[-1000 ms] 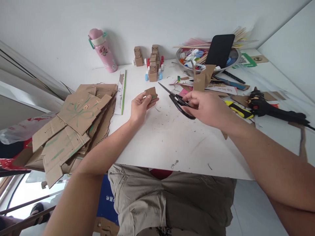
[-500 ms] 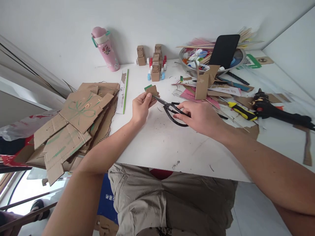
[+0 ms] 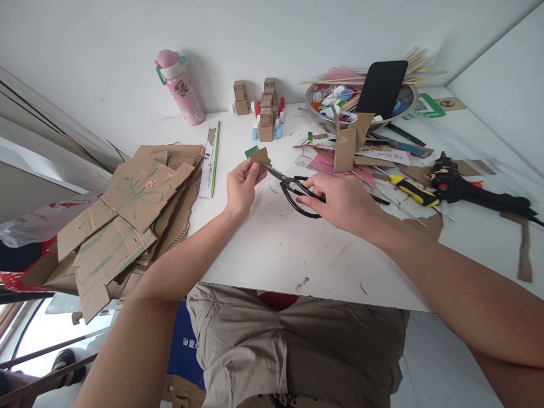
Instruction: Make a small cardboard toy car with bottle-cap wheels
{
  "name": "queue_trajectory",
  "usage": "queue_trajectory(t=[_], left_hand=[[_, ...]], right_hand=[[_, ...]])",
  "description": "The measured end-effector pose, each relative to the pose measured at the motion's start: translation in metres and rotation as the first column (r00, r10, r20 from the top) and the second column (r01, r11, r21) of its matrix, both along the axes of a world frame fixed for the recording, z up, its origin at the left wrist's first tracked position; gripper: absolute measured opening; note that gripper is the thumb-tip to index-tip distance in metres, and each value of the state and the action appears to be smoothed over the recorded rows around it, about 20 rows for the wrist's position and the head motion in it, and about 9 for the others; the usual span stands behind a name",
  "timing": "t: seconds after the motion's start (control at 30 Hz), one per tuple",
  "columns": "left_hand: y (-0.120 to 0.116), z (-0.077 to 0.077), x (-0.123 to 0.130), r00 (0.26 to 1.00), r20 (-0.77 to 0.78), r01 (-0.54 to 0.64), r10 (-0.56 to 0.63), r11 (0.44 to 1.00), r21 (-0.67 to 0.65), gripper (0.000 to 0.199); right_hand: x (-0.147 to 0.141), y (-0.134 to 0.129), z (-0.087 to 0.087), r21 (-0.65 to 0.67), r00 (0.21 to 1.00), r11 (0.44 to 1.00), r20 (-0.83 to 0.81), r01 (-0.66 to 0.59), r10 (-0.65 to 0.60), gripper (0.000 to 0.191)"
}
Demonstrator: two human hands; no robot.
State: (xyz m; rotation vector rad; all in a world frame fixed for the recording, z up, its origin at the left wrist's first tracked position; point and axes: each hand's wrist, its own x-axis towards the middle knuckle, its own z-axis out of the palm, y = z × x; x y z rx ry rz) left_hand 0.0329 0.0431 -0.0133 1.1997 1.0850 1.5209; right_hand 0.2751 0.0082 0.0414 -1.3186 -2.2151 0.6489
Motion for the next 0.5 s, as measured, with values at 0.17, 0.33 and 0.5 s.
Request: queue_trajectory(t=[0.17,0.33,0.5], left_hand=[[-0.0003,-0.0001,0.0007,1.000,-0.015,-0.003,0.002,1.000,-0.020,0.009],[-0.0016,0.0021,0.0017,1.000,-0.006,-0.002,0.002,0.998,-0.056,0.011],[-0.0035,0.0045,0.0031,1.000,0.003,-0.014,0.014,0.998,-0.063,0.014]], right_hand=[[-0.0021,-0.0023,-0.0022,0.040,0.998,0.999,0.062,0.025,-0.027,0.020],[-0.0043,-0.0049,-0.0051,0.120,0.989,0.991,0.131,0.054,-0.070,0.020],[-0.0050,-0.0061,0.0011,-0.040,0.999,0.998,-0.019,0.038,-0.039,0.028]])
